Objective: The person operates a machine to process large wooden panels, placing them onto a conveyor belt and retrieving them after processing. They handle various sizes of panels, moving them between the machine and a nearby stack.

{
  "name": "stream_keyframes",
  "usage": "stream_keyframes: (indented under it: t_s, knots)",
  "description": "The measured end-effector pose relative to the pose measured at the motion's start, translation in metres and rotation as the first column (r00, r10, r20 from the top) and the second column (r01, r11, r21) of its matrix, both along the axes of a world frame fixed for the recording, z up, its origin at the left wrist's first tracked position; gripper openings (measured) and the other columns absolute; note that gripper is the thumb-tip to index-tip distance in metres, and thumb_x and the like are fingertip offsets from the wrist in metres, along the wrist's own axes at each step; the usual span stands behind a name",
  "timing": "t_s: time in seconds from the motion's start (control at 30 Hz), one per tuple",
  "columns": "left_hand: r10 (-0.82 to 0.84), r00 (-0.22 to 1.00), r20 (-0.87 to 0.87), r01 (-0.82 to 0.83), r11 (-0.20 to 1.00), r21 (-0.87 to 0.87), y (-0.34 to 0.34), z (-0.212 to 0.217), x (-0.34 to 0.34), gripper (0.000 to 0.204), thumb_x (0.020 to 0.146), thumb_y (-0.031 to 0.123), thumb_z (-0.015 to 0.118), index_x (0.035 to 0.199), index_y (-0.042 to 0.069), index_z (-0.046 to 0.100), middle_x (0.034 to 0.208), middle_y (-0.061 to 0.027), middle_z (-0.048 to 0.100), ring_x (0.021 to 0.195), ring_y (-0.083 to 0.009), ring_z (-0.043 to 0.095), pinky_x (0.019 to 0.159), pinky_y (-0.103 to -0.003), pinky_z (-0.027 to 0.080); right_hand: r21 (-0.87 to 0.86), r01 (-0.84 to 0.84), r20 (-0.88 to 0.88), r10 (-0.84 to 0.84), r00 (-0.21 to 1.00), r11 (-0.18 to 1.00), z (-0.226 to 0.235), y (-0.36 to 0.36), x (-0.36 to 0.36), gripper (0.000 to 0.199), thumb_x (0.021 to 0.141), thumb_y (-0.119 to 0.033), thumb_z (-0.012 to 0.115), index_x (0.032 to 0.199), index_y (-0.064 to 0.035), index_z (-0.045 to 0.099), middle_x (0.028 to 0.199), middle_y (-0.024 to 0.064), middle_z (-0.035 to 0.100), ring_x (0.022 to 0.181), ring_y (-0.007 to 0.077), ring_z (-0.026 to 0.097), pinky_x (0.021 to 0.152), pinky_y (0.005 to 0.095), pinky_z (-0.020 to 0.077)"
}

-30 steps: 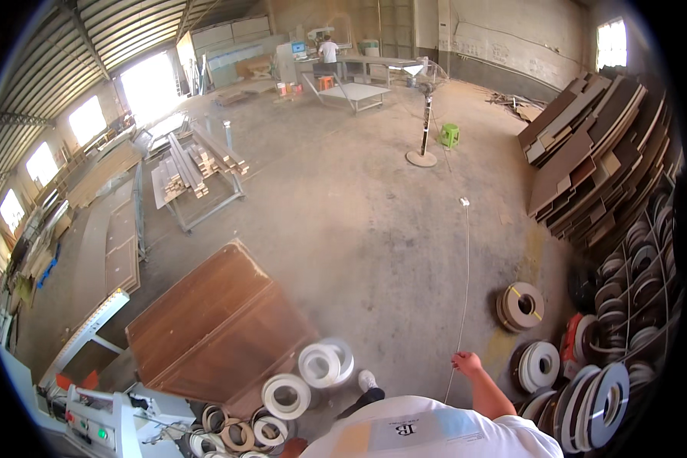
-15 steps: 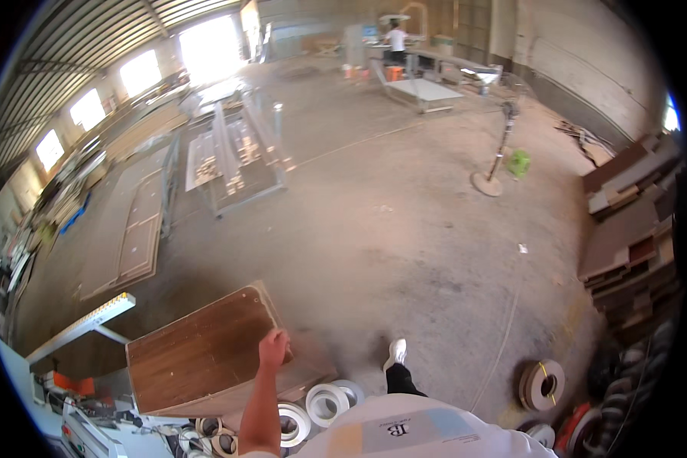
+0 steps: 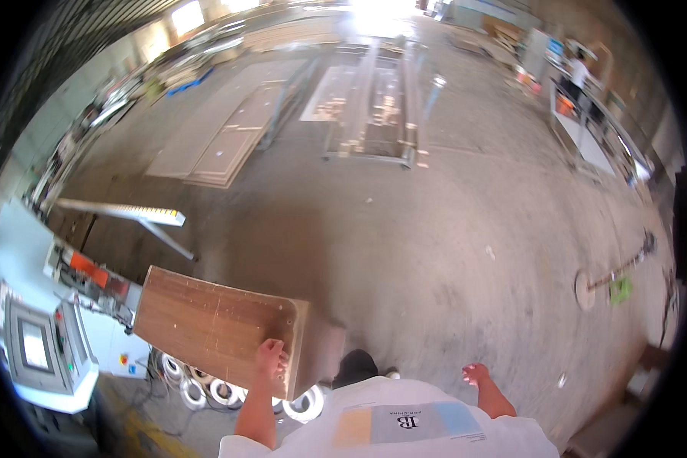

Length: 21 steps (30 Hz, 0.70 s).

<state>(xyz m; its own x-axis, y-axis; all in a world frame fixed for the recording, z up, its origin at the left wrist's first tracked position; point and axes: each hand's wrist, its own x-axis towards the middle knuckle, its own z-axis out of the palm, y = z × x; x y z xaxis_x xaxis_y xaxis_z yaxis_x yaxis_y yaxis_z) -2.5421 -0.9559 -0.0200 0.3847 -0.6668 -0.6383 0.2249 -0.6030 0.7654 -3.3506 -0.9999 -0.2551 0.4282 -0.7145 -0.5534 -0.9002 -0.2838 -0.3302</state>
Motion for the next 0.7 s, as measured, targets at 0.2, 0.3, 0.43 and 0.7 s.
stream_keyframes:
  t_s: [0.2, 0.3, 0.43, 0.7]
  knots:
    - [0.116, 0.992, 0.044, -0.122, 0.97, 0.209, 0.0, 0.002, 0.011, 0.023, 0.101, 0.028, 0.058, 0.097, 0.006, 0.062, 0.071, -0.0107, 0.067, 0.047, -0.0173, 0.059, 0.04, -0.032, 0.045, 0.439, 0.728, 0.306, -0.849, 0.43, 0.527, 0.097, -0.278, 0.19, 0.021, 0.093, -0.018, 0.065, 0.11, -0.0059, 0.069, 0.09, 0.0069, 0.071, 0.073, 0.0193, 0.068, 0.058, 0.0345, 0.0541]
    - [0.111, 0.987, -0.114, -0.073, 0.951, 0.3, -0.011, -0.006, 0.032, 0.03, 0.102, 0.031, 0.057, 0.096, 0.003, 0.064, 0.075, -0.0131, 0.07, 0.052, -0.0197, 0.063, 0.043, -0.033, 0.049, 0.556, 0.591, 0.263, -0.798, 0.541, 0.584, 0.085, -0.357, 0.225, 0.02, 0.097, -0.018, 0.062, 0.11, -0.0044, 0.069, 0.092, 0.0084, 0.072, 0.068, 0.0184, 0.067, 0.052, 0.0342, 0.052]
    - [0.195, 0.923, -0.33, -0.103, 0.956, 0.275, -0.062, 0.006, 0.055, 0.039, 0.1, 0.037, 0.06, 0.106, 0.0, 0.068, 0.089, -0.0186, 0.073, 0.068, -0.027, 0.072, 0.057, -0.039, 0.059, 0.518, 0.209, 0.146, -0.326, 0.934, 0.829, 0.141, -0.406, 0.339, 0.019, 0.097, -0.016, 0.062, 0.11, -0.007, 0.073, 0.102, 0.0074, 0.073, 0.072, 0.0159, 0.068, 0.057, 0.0319, 0.053]
    - [-0.208, 0.702, 0.681, 0.468, 0.855, -0.222, -0.324, -0.066, 0.078, 0.024, 0.101, 0.02, 0.056, 0.119, 0.007, 0.067, 0.12, -0.0113, 0.069, 0.108, -0.0222, 0.067, 0.089, -0.031, 0.054, 0.731, 0.248, 0.005, -0.369, 0.93, 0.636, 0.079, -0.606, 0.481, 0.024, 0.094, -0.015, 0.065, 0.114, -0.0189, 0.076, 0.113, 0.0029, 0.074, 0.101, 0.0194, 0.07, 0.088, 0.0337, 0.0551]
